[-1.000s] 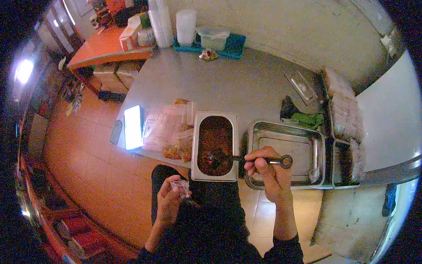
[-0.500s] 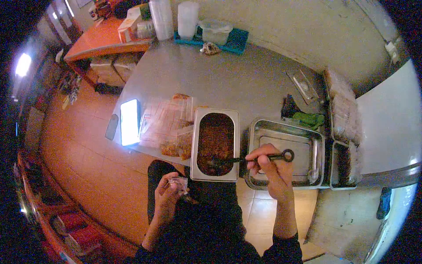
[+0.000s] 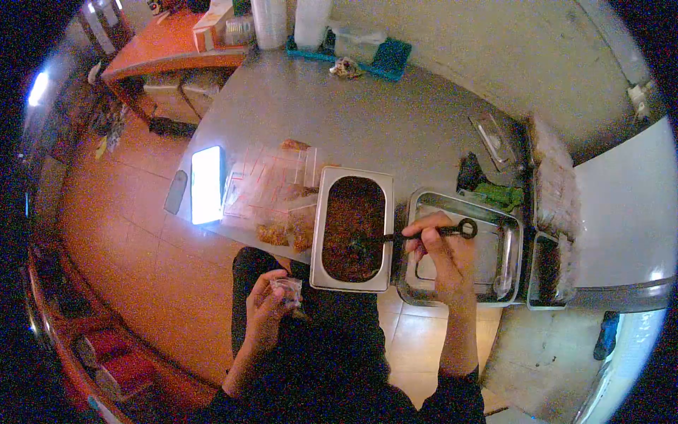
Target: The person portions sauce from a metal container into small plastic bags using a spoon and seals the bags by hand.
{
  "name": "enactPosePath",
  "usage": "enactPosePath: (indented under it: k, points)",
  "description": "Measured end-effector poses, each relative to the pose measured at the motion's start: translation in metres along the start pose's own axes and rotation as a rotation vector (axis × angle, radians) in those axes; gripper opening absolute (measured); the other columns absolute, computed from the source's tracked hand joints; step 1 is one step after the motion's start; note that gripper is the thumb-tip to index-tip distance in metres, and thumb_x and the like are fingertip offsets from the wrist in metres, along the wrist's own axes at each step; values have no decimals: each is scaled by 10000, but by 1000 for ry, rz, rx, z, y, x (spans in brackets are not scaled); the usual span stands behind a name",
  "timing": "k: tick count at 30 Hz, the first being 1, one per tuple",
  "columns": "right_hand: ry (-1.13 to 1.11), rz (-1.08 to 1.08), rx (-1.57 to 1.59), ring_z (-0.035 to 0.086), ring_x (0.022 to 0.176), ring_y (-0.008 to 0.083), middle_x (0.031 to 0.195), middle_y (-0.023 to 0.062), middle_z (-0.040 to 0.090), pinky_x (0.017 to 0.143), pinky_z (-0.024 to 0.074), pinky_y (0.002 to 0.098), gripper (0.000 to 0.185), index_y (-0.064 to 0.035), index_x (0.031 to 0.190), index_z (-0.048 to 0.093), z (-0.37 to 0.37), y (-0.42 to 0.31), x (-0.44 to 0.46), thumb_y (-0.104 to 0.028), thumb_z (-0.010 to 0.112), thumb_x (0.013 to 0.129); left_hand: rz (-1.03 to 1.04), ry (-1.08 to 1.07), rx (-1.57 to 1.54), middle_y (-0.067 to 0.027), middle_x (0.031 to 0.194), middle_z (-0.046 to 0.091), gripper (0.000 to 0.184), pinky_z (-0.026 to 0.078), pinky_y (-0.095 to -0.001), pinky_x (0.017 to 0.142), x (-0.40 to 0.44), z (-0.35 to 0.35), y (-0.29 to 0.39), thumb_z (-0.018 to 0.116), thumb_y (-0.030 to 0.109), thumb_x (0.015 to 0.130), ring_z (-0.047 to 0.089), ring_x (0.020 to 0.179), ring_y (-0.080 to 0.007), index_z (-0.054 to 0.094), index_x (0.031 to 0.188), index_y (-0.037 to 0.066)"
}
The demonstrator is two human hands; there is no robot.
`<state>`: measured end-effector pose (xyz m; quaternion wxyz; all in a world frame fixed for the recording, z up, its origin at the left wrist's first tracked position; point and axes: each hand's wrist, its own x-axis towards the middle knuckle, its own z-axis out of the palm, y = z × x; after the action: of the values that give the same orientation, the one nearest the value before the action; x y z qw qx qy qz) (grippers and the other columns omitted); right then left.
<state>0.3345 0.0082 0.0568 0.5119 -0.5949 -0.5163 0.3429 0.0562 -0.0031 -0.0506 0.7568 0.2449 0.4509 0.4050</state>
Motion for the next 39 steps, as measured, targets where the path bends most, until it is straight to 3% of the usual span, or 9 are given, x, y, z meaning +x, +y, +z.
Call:
enactPosePath:
  k: [6,8,11,19,25,28,30,34,39]
  points:
    - [-347,52,41,534,708,113,768,42,572,632,422,255,368,-11,856,628,-16,-13,30,-340,482,935,7,-31,-22,-85,1023,601,362,497,-301,795,0,-3,2,616,157,851,589,927,-163,497,1170,33]
    - [-525,58,-104,532,716,110,780,37,583,646,426,268,366,-21,852,636,-16,-8,51,-349,493,929,54,-49,19,-87,1014,612,358,495,-309,805,1,-5,0,625,156,844,593,927,-163,518,1161,28]
    - [-547,39,-180,534,729,109,789,27,590,661,429,262,360,-23,858,636,-11,-3,69,-348,497,928,74,-36,57,-86,998,621,350,489,-313,820,-2,-5,7,626,154,843,597,918,-162,535,1156,27]
    - [-598,26,-27,544,742,119,794,33,588,644,417,243,380,-19,861,632,-28,-27,74,-365,488,926,51,11,36,-78,995,625,354,482,-296,793,3,-16,1,619,158,849,598,902,-152,536,1165,24]
    - [-631,93,-209,533,711,107,783,18,581,633,408,235,376,-39,851,634,-14,-8,89,-382,496,918,43,-3,48,-78,989,628,353,483,-292,783,4,-10,-1,614,172,854,601,882,-150,540,1166,24]
    - [-562,-30,-115,524,692,100,769,5,575,617,407,237,361,-45,841,632,-8,-10,88,-372,501,918,38,-2,41,-80,988,628,358,486,-291,775,3,-10,0,616,180,853,602,875,-151,540,1166,23]
    - [-704,106,-28,502,713,115,783,39,547,642,397,246,419,-5,832,618,-14,-16,83,-393,489,920,37,-1,34,-81,989,627,362,488,-290,770,3,-12,0,618,184,852,603,872,-151,540,1166,22]
    - [-665,168,-97,514,713,117,789,46,556,638,400,245,416,1,838,621,-17,-6,84,-384,489,921,28,31,61,-77,996,617,368,488,-284,770,6,-13,-2,628,187,848,602,874,-151,542,1164,19]
    - [-560,6,57,518,681,97,760,8,557,615,405,231,360,-38,838,624,-13,0,82,-356,484,934,47,29,53,-67,1001,611,369,482,-279,781,6,-9,-3,632,184,846,592,895,-141,548,1164,15]
